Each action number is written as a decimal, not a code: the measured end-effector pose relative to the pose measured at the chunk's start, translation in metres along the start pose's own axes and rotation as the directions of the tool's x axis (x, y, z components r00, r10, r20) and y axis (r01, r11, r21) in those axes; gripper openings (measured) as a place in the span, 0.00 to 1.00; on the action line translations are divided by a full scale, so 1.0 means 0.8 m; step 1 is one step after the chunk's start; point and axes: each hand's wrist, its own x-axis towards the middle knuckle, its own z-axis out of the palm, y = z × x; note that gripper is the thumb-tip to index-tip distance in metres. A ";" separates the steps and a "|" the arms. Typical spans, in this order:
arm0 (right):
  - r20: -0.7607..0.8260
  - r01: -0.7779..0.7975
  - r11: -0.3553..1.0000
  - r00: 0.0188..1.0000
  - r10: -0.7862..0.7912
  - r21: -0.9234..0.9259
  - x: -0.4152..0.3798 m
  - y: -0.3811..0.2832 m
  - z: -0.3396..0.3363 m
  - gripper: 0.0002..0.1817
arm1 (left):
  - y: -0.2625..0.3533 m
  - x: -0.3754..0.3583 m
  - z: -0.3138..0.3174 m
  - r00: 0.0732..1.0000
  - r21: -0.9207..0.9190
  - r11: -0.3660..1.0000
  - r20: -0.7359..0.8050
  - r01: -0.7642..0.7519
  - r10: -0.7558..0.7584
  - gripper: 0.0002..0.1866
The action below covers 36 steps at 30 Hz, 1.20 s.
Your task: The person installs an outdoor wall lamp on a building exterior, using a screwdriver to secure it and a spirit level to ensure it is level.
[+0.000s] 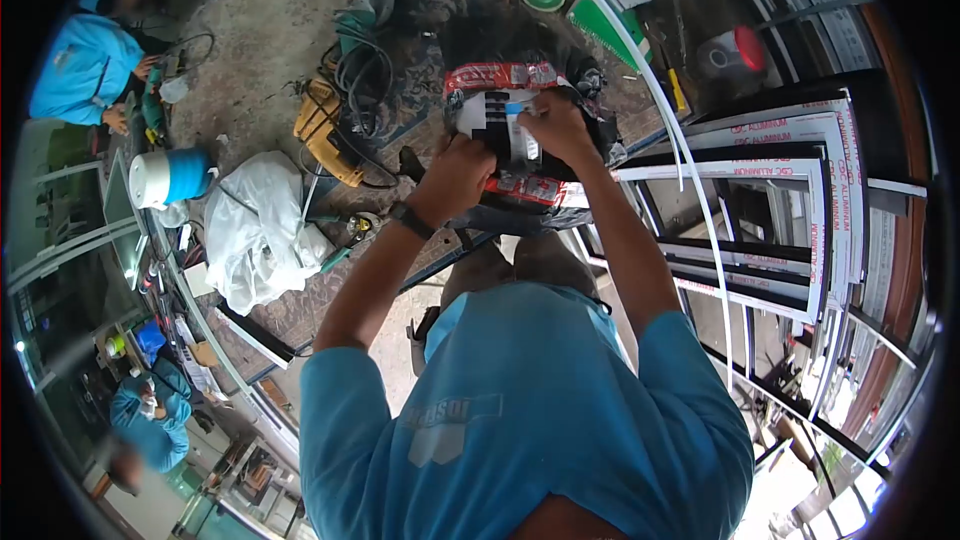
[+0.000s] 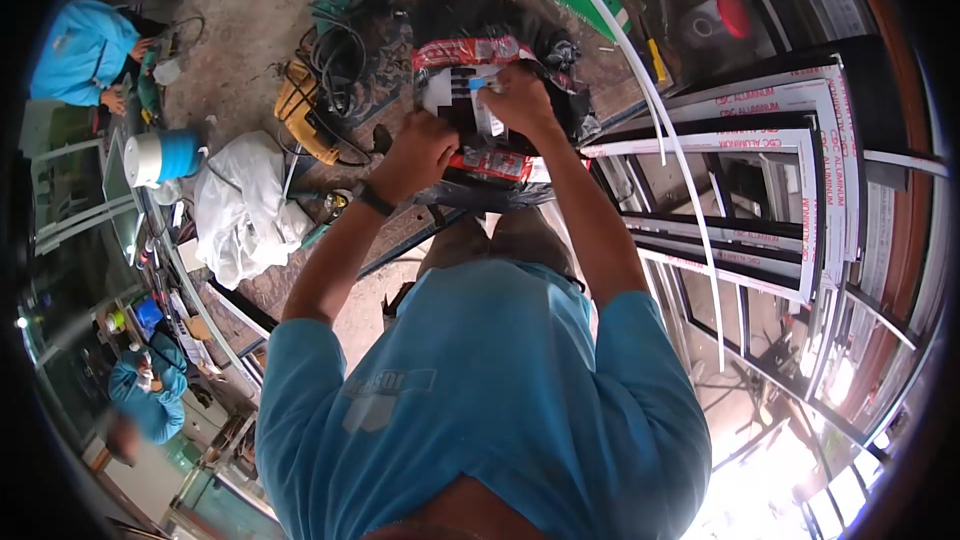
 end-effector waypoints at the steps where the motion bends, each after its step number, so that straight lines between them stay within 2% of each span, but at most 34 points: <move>1: -0.078 -0.001 0.995 0.997 0.008 0.097 -0.013 0.008 -0.009 0.28 | 0.003 -0.008 -0.012 0.997 0.010 1.000 0.076 -0.022 0.021 0.17; 2: -0.035 -0.124 0.950 0.989 0.140 0.287 -0.024 0.018 -0.019 0.28 | 0.002 -0.015 -0.025 0.997 -0.053 0.997 0.053 -0.052 0.055 0.16; 4: 0.107 -0.336 0.720 0.933 0.345 0.607 -0.030 0.047 -0.042 0.27 | -0.008 -0.021 -0.051 0.994 -0.161 0.981 -0.016 -0.108 0.106 0.13; 7: 0.020 -0.194 0.936 0.980 0.197 0.293 -0.026 0.115 -0.044 0.27 | -0.023 -0.025 -0.077 0.992 -0.187 0.976 0.039 -0.109 0.118 0.13; 10: -0.099 -0.147 0.989 0.984 0.149 0.027 -0.018 0.078 -0.042 0.28 | 0.003 -0.017 -0.103 0.979 -0.273 0.960 0.205 0.066 -0.009 0.14; 12: -0.060 -0.113 0.994 0.992 0.112 -0.014 -0.015 0.085 -0.025 0.31 | 0.021 -0.019 -0.090 0.976 -0.208 0.971 0.202 0.121 -0.078 0.16; 14: -0.050 -0.071 0.996 0.996 0.069 -0.049 -0.019 0.085 -0.014 0.33 | 0.033 -0.018 -0.080 0.961 -0.059 0.993 0.265 0.104 -0.085 0.19; 16: -0.074 -0.033 0.996 0.997 0.027 -0.081 -0.051 0.081 -0.013 0.36 | 0.044 -0.014 -0.070 0.915 0.157 0.987 0.402 -0.022 -0.044 0.23; 17: -0.038 0.020 1.000 0.999 -0.020 0.010 -0.066 0.086 -0.017 0.37 | 0.051 -0.016 -0.067 0.922 0.109 0.993 0.388 -0.050 0.003 0.22; 19: 0.223 -0.062 0.996 0.974 0.045 0.070 -0.102 0.085 -0.043 0.35 | 0.059 -0.027 -0.067 0.932 0.018 0.994 0.349 -0.108 0.094 0.19; 20: 0.351 -0.106 0.990 0.934 0.067 0.093 -0.113 0.086 -0.051 0.33 | 0.060 -0.033 -0.066 0.928 -0.043 0.997 0.364 -0.066 0.077 0.18; 22: 0.478 0.178 0.981 0.857 -0.193 0.077 -0.124 0.098 -0.049 0.31 | 0.063 -0.045 -0.063 0.915 -0.161 0.986 0.402 0.031 0.036 0.16; 23: 0.536 0.315 0.945 0.784 -0.312 0.089 -0.130 0.098 -0.049 0.29 | 0.065 -0.048 -0.057 0.944 -0.114 0.993 0.330 0.021 0.018 0.12; 26: 0.580 0.198 0.980 0.794 -0.181 0.035 -0.134 0.083 -0.039 0.27 | 0.064 -0.042 -0.046 0.850 0.060 0.970 0.472 0.236 -0.236 0.14; 27: 0.419 0.161 0.982 0.888 -0.187 0.098 -0.122 0.086 -0.030 0.28 | 0.058 -0.037 -0.043 0.933 0.092 0.990 0.335 0.104 -0.129 0.15; 29: 0.309 -0.023 0.963 0.949 -0.064 0.270 -0.070 0.073 -0.032 0.26 | 0.054 -0.007 -0.046 0.879 0.123 0.920 0.270 0.372 -0.392 0.16; 30: 0.334 -0.067 0.977 0.942 -0.004 0.200 -0.033 0.046 -0.053 0.24 | 0.053 0.009 -0.047 0.824 0.130 0.858 0.242 0.497 -0.513 0.16; 31: 0.091 0.255 0.947 0.957 -0.277 0.194 0.004 0.076 -0.027 0.21 | 0.037 0.023 -0.037 0.917 0.039 0.920 0.065 0.391 -0.393 0.18; 33: 0.062 0.270 0.954 0.958 -0.279 0.127 0.067 0.051 -0.044 0.19 | 0.044 0.091 -0.046 0.912 0.041 0.915 0.077 0.401 -0.403 0.21; 35: 0.145 0.345 0.917 0.915 -0.376 0.198 0.119 0.022 -0.079 0.21 | 0.015 0.136 -0.019 0.963 -0.068 0.968 -0.106 0.241 -0.247 0.27; 36: 0.185 0.377 0.897 0.888 -0.421 0.231 0.130 0.013 -0.091 0.22 | -0.001 0.150 -0.012 0.959 -0.074 0.972 -0.162 0.223 -0.232 0.27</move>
